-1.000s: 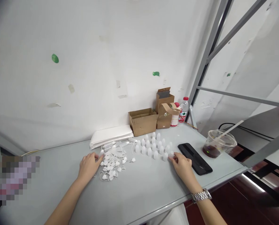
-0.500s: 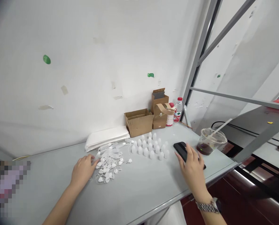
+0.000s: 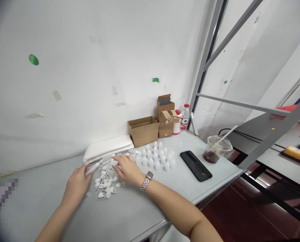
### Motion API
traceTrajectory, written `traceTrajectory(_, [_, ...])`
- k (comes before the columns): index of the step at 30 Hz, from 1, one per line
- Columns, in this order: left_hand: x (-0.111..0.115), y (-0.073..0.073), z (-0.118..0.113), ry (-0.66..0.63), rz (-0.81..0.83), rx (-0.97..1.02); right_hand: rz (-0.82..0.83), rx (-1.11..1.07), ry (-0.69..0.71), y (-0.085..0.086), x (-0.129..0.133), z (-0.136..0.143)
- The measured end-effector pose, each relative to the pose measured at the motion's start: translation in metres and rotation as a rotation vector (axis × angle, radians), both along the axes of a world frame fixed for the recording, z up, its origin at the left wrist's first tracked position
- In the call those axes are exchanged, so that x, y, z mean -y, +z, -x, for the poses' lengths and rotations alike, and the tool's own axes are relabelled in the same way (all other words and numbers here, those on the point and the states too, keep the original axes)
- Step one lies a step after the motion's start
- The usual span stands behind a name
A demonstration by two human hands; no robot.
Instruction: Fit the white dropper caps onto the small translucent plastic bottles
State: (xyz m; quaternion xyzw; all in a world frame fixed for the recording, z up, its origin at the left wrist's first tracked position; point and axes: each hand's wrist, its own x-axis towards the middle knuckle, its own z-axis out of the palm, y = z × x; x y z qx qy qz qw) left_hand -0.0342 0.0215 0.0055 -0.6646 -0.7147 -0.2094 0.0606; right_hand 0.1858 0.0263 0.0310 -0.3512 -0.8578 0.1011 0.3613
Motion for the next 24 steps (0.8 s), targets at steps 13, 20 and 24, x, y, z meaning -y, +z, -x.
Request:
traceTrajectory(13, [0.013, 0.003, -0.031, -0.479, -0.053, 0.45, 0.342, -0.228, -0.129, -0.024, 0.004, 0.0])
traceTrajectory(20, [0.021, 0.004, -0.039, -0.569, -0.092, 0.299, 0.251, -0.128, -0.132, -0.006, 0.011, -0.01])
traceTrajectory(24, [0.019, 0.002, -0.033, -0.554, -0.191, 0.131, -0.235, -0.172, -0.64, -0.001, 0.031, -0.081])
